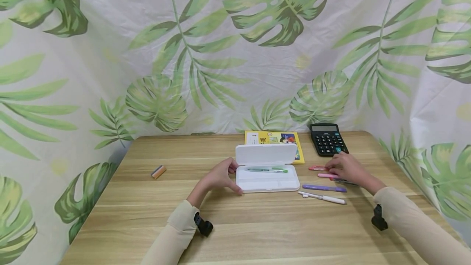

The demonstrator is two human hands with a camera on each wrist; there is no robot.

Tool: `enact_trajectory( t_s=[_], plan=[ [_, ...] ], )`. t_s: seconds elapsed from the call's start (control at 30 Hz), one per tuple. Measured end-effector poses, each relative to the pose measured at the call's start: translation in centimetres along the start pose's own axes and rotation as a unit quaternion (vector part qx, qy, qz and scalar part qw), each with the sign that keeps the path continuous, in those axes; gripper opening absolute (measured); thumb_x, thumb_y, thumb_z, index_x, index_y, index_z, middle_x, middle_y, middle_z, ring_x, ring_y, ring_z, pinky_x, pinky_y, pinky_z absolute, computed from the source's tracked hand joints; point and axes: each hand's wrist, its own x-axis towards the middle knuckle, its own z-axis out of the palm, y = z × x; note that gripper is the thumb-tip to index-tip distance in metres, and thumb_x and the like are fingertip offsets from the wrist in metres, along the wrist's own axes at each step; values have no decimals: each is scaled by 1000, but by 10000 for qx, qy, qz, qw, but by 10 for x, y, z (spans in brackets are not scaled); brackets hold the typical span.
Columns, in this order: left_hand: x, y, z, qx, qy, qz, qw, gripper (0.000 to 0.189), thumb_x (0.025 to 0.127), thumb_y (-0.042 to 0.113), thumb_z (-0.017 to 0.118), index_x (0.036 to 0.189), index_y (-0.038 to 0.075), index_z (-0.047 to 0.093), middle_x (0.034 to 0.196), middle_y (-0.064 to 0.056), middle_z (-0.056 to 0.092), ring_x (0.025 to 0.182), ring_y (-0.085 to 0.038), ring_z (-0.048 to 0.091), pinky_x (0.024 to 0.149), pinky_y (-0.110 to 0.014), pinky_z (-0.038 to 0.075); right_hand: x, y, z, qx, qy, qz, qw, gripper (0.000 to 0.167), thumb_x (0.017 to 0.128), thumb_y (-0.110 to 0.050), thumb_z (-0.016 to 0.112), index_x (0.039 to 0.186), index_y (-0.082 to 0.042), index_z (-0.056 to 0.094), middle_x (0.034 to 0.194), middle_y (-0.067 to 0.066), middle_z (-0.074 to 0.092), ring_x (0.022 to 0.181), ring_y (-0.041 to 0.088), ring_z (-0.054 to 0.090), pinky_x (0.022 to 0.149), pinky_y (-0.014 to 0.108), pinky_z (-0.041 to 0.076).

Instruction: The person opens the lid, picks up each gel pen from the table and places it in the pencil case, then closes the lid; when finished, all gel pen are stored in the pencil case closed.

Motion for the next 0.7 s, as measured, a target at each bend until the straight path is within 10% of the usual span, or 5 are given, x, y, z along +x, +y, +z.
enact_trajectory(
  t_s=[0.7],
  plan=[
    [0, 1, 1, -93, 64, -11, 9999, 77, 57, 11, 100, 119, 2, 55, 118, -11, 59, 111, -24, 54, 105, -45, 46, 11, -37, -18, -324, 1586, -993, 9818, 25, 71, 1, 88, 90, -13, 80, 83, -1, 71, 76, 13, 52, 66, 31, 41]
  ],
)
